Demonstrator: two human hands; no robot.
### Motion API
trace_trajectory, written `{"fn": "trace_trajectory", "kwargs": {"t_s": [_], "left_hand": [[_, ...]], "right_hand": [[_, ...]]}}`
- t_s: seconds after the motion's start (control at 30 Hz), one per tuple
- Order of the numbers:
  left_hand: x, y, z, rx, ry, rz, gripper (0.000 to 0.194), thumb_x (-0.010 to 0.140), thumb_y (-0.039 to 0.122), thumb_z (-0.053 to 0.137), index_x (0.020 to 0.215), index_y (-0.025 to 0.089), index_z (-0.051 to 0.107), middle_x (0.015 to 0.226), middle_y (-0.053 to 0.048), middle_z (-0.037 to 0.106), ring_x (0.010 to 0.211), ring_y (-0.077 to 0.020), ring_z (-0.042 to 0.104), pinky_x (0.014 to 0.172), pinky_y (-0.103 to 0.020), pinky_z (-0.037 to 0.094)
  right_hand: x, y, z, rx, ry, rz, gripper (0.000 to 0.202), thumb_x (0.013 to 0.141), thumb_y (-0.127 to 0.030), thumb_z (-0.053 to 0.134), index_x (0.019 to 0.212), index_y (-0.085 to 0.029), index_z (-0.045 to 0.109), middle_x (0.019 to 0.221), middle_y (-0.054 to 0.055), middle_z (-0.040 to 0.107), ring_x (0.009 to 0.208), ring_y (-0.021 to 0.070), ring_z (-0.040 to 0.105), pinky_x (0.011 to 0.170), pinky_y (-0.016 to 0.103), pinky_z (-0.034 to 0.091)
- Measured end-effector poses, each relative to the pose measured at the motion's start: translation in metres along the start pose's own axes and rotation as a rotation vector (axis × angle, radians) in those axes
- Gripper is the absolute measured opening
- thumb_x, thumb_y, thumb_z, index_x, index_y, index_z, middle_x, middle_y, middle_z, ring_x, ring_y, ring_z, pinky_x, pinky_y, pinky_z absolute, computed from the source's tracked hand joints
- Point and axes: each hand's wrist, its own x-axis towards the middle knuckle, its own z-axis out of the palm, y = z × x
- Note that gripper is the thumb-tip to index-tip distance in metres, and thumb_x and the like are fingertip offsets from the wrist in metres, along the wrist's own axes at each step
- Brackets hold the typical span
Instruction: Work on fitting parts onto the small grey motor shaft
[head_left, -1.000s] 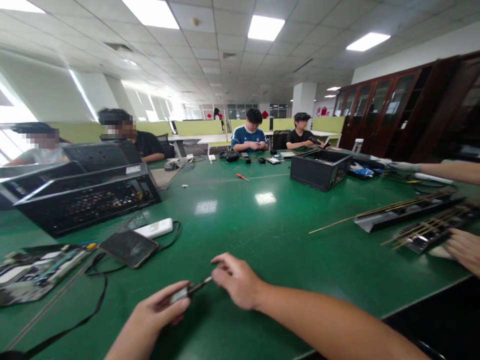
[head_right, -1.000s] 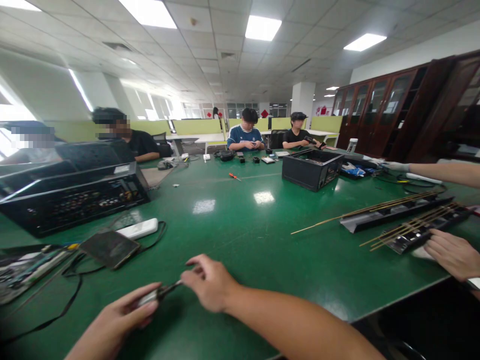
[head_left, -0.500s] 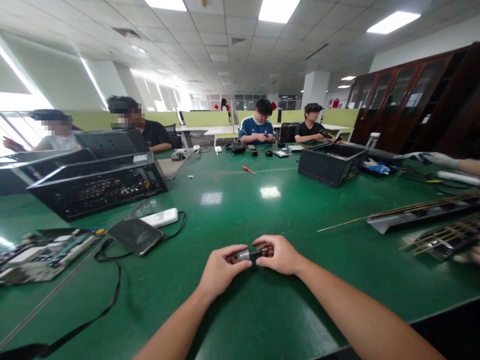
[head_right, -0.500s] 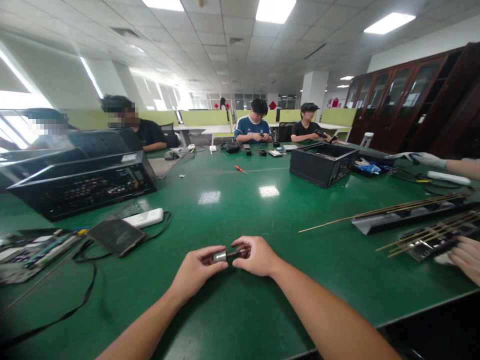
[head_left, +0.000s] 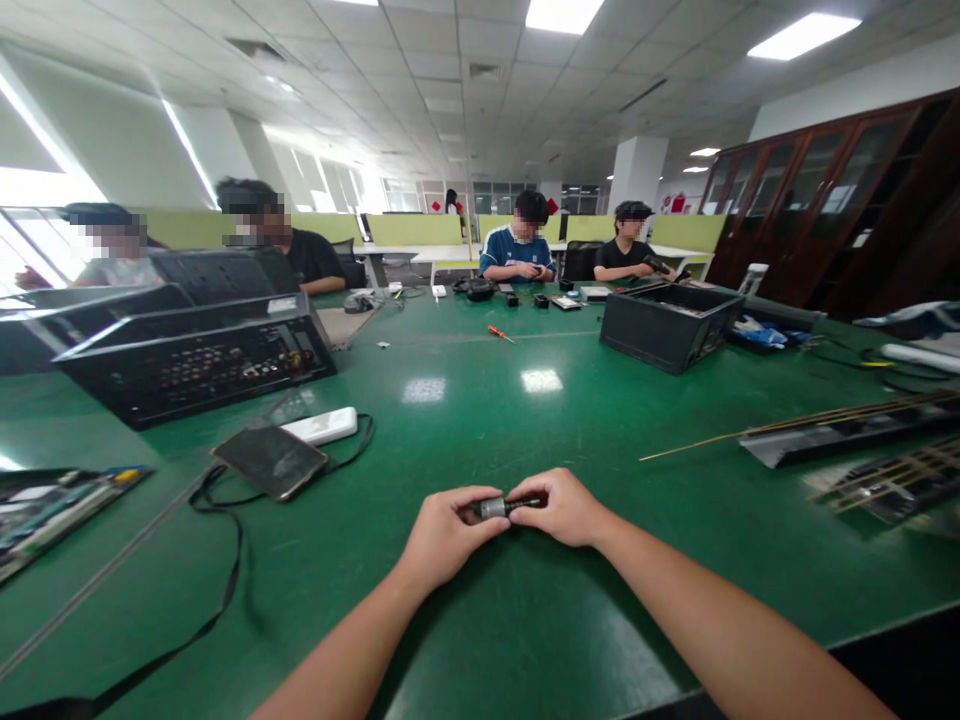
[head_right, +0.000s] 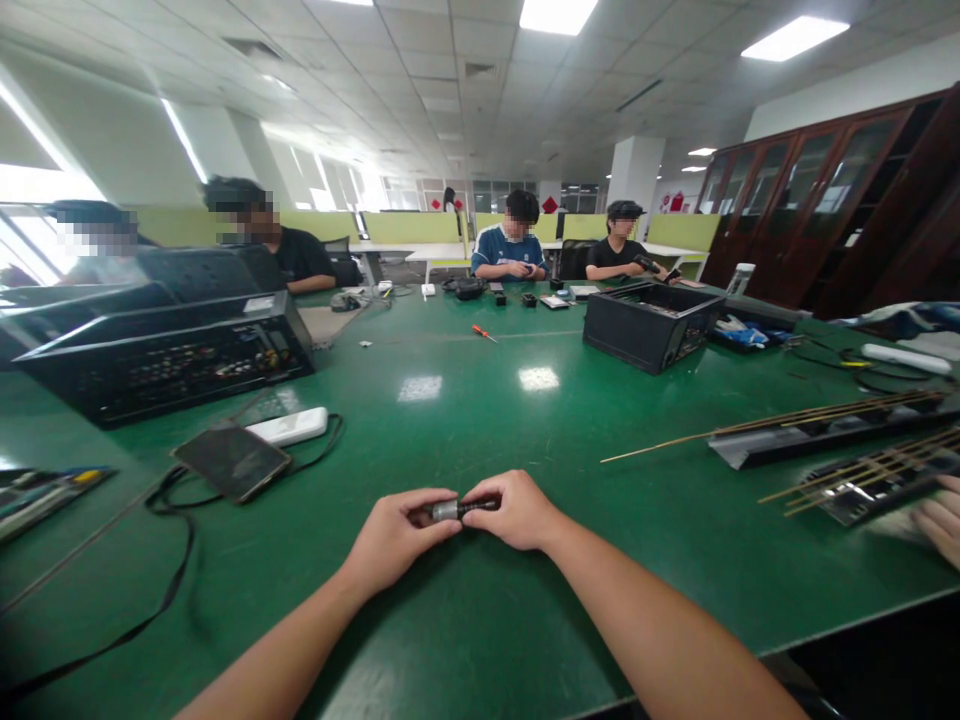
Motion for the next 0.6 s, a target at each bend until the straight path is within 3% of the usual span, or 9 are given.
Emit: {"fn": "trace_trajectory", "kwargs": {"t_s": [0.6], "left_hand": [[0.0007, -0.0011, 0.0011, -0.066, 0.001, -0.036, 0.039, 0.065, 0.035, 0.077, 0.099, 0.016, 0.073, 0.087, -0.005, 0.074, 0.079, -0.0238, 0.066, 0.072, -0.03, 0.051]], "right_hand": [[-0.001, 0.001, -0.0016, -0.019, -0.012, 0.021, 0.023, 0.077, -0.029, 0.066, 0.095, -0.017, 0.074, 0.084, 0.003, 0.073, 0.074, 0.017, 0.065, 0.067, 0.024, 0.047]]}}
